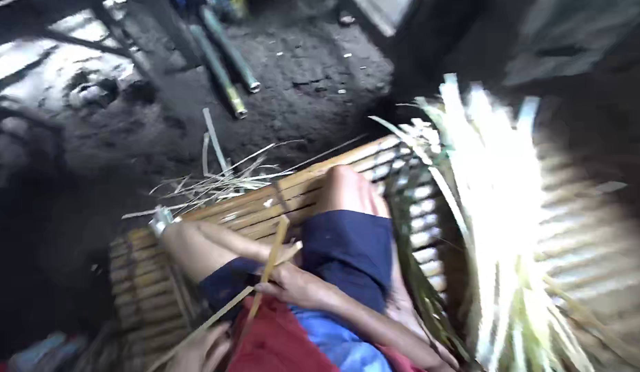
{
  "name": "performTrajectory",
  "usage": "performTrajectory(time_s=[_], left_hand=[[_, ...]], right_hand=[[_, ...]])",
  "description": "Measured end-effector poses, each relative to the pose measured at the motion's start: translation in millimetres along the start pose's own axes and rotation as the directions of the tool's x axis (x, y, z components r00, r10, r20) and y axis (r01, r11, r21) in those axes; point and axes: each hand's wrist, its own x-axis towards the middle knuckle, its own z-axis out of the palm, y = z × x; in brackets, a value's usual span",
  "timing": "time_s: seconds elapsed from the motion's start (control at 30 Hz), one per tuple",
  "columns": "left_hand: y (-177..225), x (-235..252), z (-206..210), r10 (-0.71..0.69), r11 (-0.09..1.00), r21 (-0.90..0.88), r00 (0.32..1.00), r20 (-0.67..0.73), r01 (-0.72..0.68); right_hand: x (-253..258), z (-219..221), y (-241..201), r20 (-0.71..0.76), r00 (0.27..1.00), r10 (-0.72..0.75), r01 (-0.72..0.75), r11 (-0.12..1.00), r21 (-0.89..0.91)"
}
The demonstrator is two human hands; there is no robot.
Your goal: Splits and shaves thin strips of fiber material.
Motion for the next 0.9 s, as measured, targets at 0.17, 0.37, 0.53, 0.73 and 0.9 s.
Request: performTrajectory(time_s=[0.17, 0.37, 0.53, 0.73, 0.9], left_hand=[[89, 93, -10, 0.349, 0.842, -0.207, 0.796, -0.495, -0.498], [106, 119, 3, 0.376, 0.244, -0.824, 0.834, -0.404, -0.51], [110, 122, 7, 0.255, 0.138, -0.893, 0.886, -0.387, -0.43], [116, 124, 10, 0.17, 0.229, -0.851, 0.88, -0.442, -0.472], [118, 124, 13, 0.159, 0.239, -0.845, 0.878, -0.451, -0.478]], right_hand=[[-7, 18, -13, 0.005, 0.989, -0.148, 0.148, 0.985, -0.092], [-37, -17, -4, -0.37, 0.924, -0.1, 0.118, 0.993, 0.027], [-57, -50, -31, -0.413, 0.906, -0.09, 0.26, 0.889, 0.377], [-58, -55, -37, -0.372, 0.907, -0.196, 0.313, 0.906, 0.284], [-60, -61, -37, -0.336, 0.923, -0.186, 0.28, 0.924, 0.261]])
